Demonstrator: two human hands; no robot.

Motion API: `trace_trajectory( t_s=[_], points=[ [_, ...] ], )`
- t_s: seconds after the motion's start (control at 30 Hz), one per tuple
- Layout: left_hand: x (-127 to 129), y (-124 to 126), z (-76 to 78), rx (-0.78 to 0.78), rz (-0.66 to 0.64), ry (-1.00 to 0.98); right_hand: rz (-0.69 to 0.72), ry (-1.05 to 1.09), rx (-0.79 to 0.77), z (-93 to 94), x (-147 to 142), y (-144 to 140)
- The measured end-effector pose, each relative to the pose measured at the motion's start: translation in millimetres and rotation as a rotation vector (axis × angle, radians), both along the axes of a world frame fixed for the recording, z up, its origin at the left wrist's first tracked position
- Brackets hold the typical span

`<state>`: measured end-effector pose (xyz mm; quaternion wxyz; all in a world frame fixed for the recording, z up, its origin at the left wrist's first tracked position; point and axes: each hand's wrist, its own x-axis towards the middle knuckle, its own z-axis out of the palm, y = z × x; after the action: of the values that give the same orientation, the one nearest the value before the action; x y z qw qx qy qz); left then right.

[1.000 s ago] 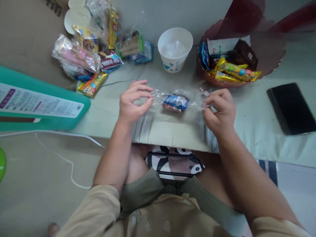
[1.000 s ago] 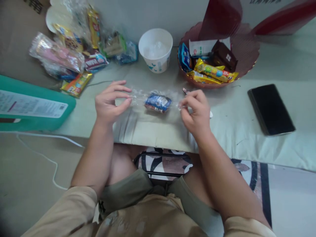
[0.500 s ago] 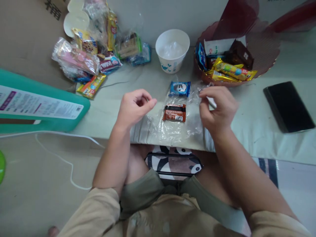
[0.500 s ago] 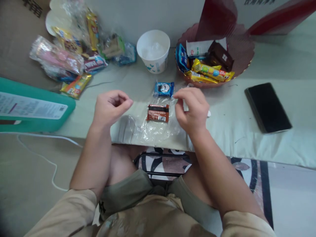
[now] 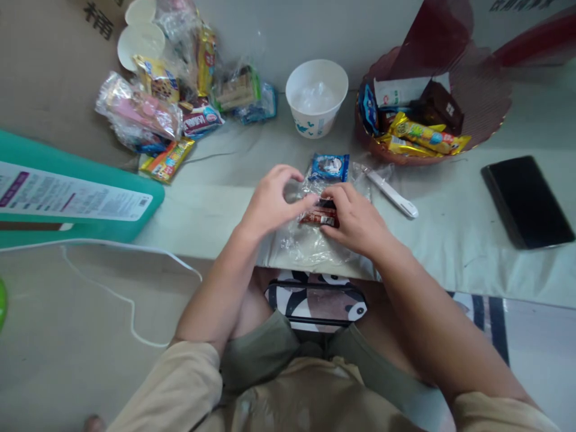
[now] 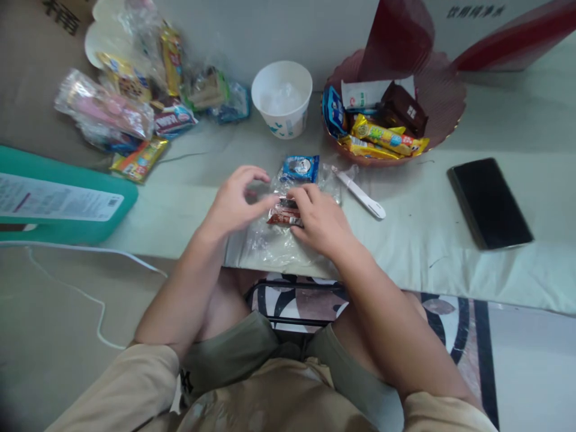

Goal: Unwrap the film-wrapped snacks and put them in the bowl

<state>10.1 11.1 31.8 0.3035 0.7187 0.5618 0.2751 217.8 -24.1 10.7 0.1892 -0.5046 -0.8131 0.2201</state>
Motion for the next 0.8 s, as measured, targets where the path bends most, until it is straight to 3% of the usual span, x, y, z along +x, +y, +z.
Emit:
trace_trajectory(
  t_s=[0.1,0.27,0.33,0.43,0.5,0.57,0.67,0.73,0.8],
  points=[
    [-1.9,-3.1,2.1,-0.016,-0.094,0.094,0.018,0.054,0.035,-0.5,1.8,0.9],
    [-5.4,-2.9,4.1,-0.05,0.193,-0.019,-0.009,0.123,0.066,6.8,13.6,0.0],
    [-3.9,-5.2,5.6,-0.035,0.12,-0.041,-0.034,0.181,0.076,8.0,18.9,1.6],
    [0.2,-9.1,3.8,-0.034,-0.052,0.078,-0.103,0.241,0.127,6.2,22.0,8.9],
    [0.5,-8.2,-0.4,-0.066,0.02,0.094,-0.159,0.256,0.182,3.7,21.1,16.0],
    [-2.2,-3.9,-4.3,-0.116,0.187,-0.091,-0.204,0.276,0.244,0.8,19.6,23.3],
    [-9.0,3.4,-4.4,-0.303,0.368,-0.657,-0.217,0.323,0.322,-5.1,19.0,32.6],
    [-13.2,5.5,-1.1,-0.472,0.396,-0.997,-0.215,0.362,0.339,-10.3,19.2,37.5],
    [-16.4,5.4,2.4,-0.594,0.387,-1.198,-0.225,0.4,0.339,-15.5,18.3,42.1]
  ],
)
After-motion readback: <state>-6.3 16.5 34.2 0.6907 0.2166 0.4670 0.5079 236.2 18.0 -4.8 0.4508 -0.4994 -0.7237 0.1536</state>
